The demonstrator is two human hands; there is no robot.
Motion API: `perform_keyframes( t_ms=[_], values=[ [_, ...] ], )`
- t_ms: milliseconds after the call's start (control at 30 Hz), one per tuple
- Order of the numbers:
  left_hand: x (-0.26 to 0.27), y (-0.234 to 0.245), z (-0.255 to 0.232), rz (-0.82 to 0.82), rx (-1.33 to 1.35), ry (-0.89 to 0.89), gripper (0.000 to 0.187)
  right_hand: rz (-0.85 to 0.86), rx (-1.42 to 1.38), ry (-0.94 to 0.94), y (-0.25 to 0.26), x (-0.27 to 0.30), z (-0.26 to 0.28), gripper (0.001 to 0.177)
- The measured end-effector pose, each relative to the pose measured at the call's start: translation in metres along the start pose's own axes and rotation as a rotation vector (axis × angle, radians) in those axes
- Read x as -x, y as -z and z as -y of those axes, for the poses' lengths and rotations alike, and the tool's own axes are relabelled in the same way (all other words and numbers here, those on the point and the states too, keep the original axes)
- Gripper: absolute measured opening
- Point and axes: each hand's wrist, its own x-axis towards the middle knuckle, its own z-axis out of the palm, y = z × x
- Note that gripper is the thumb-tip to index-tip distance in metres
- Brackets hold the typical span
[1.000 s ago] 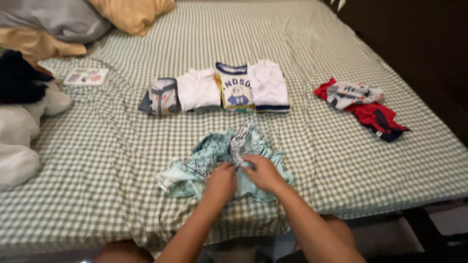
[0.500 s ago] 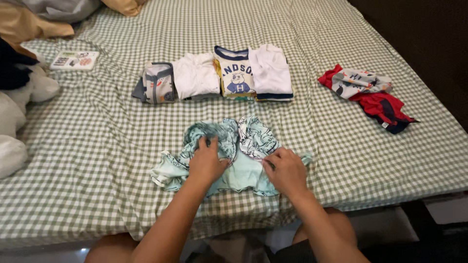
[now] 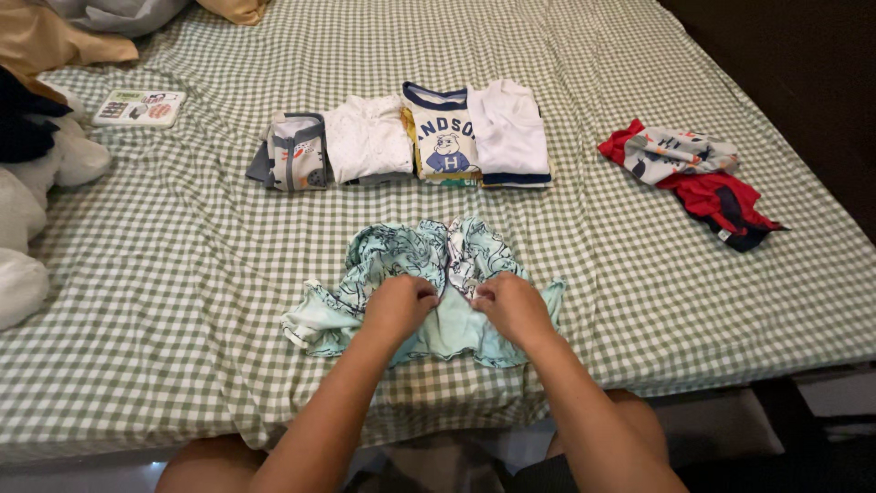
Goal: The person folds several small garments on a bed, including a white shirt, a patterned light-blue shirt, and a red shirt. They then place the folded items into a white drawer unit.
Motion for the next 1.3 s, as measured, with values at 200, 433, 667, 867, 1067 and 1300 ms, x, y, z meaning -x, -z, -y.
perform_keyframes(
  t_ms=[200,433,667,867,1067,1300],
  values=[
    [0.007,-0.015,0.016,-0.172,0.057,-0.248,0.024,-0.009,0.017,0.001,-0.009,0.001,0.0,0.016],
    [0.005,-0.019,0.022,-0.175,0.073,-0.238,0.027,-0.049,-0.198,-0.063,-0.01,-0.011,-0.002,0.018],
    [-0.007,-0.013,0.015,-0.144,0.196,0.094,0.021,-0.071,-0.437,-0.166,-0.056,-0.029,-0.004,0.019],
    [-0.001,-0.034,0.027,-0.216,0.128,-0.049,0.023,-0.162,-0.414,-0.28,-0.077,-0.025,-0.007,0.02],
    [-0.015,-0.039,0.059,-0.162,0.82,0.133,0.021,-0.396,-0.488,-0.299,-0.078,-0.028,-0.015,0.02],
    [-0.009,-0.018,0.071,-0.002,1.385,0.321,0.027,-0.587,-0.526,-0.303,-0.078,-0.022,0.001,0.018]
  ],
)
